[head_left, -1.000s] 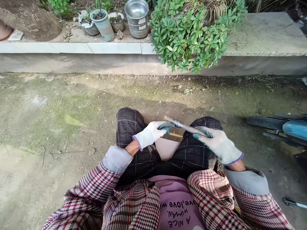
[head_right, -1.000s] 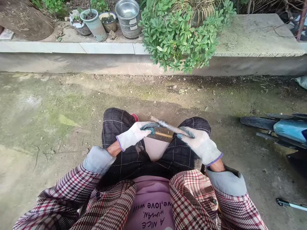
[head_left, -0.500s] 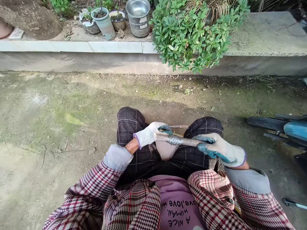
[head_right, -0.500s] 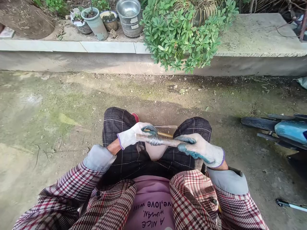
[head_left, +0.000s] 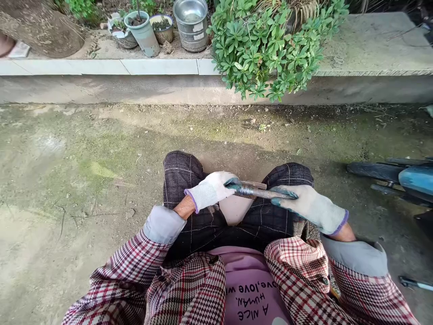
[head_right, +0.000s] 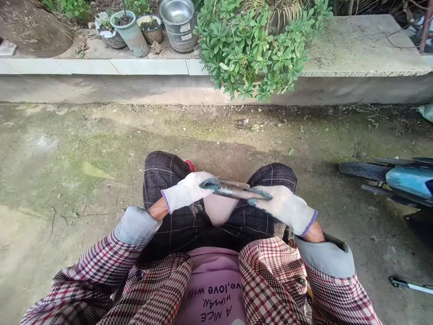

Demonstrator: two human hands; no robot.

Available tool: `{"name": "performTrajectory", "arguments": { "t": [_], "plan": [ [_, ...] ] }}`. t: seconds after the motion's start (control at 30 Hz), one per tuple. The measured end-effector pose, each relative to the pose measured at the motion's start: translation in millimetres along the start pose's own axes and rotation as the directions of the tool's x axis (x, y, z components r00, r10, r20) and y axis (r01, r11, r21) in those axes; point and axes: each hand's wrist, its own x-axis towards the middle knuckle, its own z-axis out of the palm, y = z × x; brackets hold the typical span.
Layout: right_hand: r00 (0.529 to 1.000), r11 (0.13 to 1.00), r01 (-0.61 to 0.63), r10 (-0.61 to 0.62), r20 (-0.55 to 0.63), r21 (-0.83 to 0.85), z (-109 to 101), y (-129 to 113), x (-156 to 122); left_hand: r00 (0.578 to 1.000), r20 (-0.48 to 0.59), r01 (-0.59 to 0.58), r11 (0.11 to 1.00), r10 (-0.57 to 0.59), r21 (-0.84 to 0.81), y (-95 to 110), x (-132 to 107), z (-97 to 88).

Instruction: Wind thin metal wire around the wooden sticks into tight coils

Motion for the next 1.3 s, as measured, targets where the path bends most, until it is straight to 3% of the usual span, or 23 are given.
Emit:
{"name": "performTrajectory", "arguments": {
  "t": [0.1, 0.23, 0.33, 0.43, 0.6, 0.8, 1.0, 1.17, 1.3],
  "plan": [
    [0.987, 0.996, -0.022, 0.007, -0.163, -0.087, 0, -2, 0, 0.998, -0.056, 0.020, 0.999, -0.019, 0.025, 1, 1, -3.1],
    [0.968, 0.994, -0.030, 0.003, -0.253, -0.104, 3, -6, 0, 0.993, -0.085, 0.082, 0.994, -0.088, -0.071, 3, 1, -5.3],
    [0.954, 0.999, 0.002, 0.009, -0.301, 0.037, 8, -6, -1, 0.990, -0.088, 0.089, 0.964, -0.114, -0.250, 4, 2, -6.0],
    [0.928, 0.961, 0.006, 0.098, -0.359, 0.276, 15, -7, 0, 0.995, -0.038, 0.068, 0.882, -0.097, -0.466, 8, 1, -6.4],
    [0.940, 0.803, -0.018, 0.217, -0.263, 0.596, 24, -19, 4, 0.999, 0.036, 0.047, 0.790, -0.031, -0.611, 15, -5, -3.8],
    [0.982, 0.672, 0.075, 0.080, -0.172, 0.737, 21, -22, -1, 0.994, 0.044, 0.104, 0.802, -0.096, -0.588, 9, -1, 0.5],
    [1.000, 0.684, 0.028, -0.014, -0.026, 0.729, 19, -17, -6, 0.992, -0.024, 0.094, 0.845, -0.125, -0.526, 0, 1, 0.2],
    [0.986, 0.568, 0.146, -0.022, -0.163, 0.810, 20, -9, 1, 0.986, 0.157, 0.049, 0.785, 0.061, -0.617, 4, -6, -10.0],
    [0.985, 0.450, 0.154, -0.006, -0.170, 0.880, 23, -6, 6, 0.982, 0.150, -0.009, 0.818, 0.117, -0.575, 9, -8, -7.8]
  ]
}}
